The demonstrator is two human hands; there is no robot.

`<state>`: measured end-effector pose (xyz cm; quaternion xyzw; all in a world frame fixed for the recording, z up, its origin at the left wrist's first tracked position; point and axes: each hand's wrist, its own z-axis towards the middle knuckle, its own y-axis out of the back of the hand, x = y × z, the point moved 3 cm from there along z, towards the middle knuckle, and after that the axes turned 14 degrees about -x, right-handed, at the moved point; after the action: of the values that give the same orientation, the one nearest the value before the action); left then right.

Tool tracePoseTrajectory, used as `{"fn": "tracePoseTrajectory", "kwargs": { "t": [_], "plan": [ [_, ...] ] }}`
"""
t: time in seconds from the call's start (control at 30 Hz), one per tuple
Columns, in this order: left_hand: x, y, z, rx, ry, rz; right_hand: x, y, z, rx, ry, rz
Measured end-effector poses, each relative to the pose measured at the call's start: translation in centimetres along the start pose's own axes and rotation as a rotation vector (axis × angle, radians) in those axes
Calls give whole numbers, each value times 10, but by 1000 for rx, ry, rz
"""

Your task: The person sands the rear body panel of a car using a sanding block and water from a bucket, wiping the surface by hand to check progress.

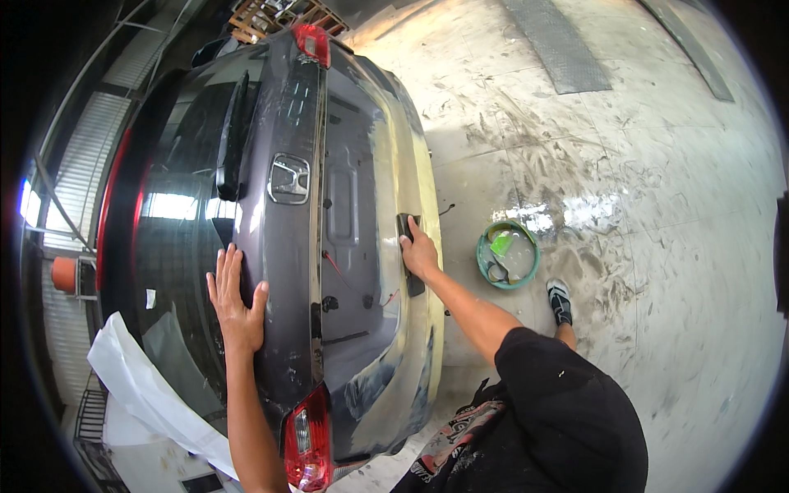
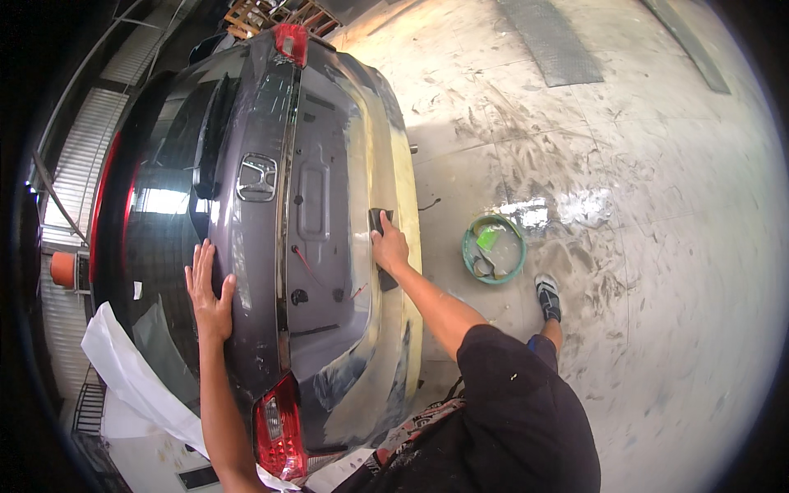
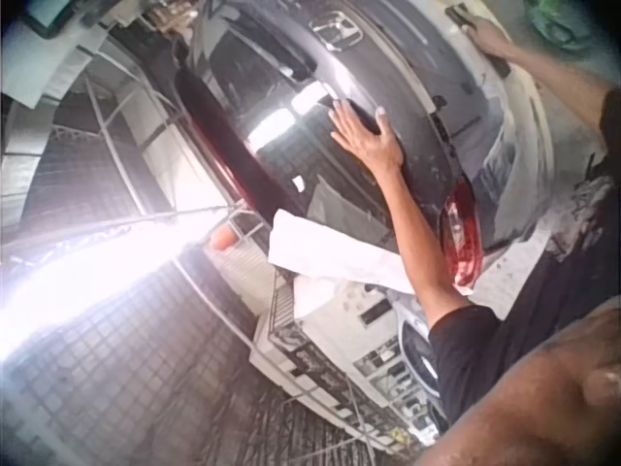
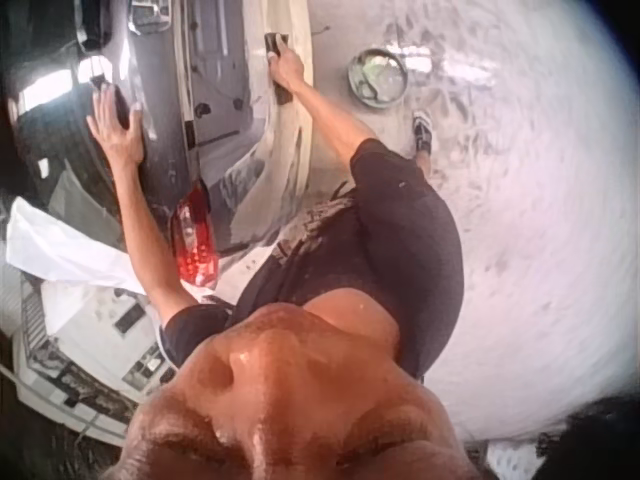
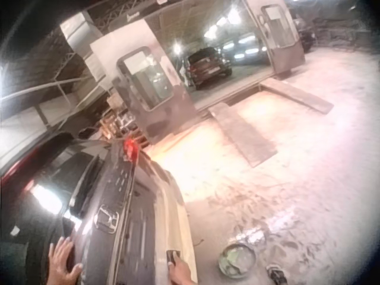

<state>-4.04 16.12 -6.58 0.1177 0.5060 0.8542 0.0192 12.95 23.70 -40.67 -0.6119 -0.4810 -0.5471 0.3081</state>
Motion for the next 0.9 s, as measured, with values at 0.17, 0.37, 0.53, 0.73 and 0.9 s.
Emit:
{"fn": "tracePoseTrajectory", "kwargs": {
  "t": [0.17, 0.37, 0.53, 0.73, 0.9],
  "plan": [
    [-1, 5, 1, 39, 7, 4, 1, -10, -11, -57, 190, 18],
    [-7, 2, 11, 61, 22, -11, 24, -5, 72, 70, -52, 25],
    [-10, 4, 13, 62, 45, -5, 19, -17, 65, -24, 164, 19],
    [-7, 3, 13, 80, 69, -12, 27, -18, 102, 67, 76, 18],
    [-12, 3, 20, 69, 76, -15, 32, -24, 127, -6, 124, 39]
  ]
}}
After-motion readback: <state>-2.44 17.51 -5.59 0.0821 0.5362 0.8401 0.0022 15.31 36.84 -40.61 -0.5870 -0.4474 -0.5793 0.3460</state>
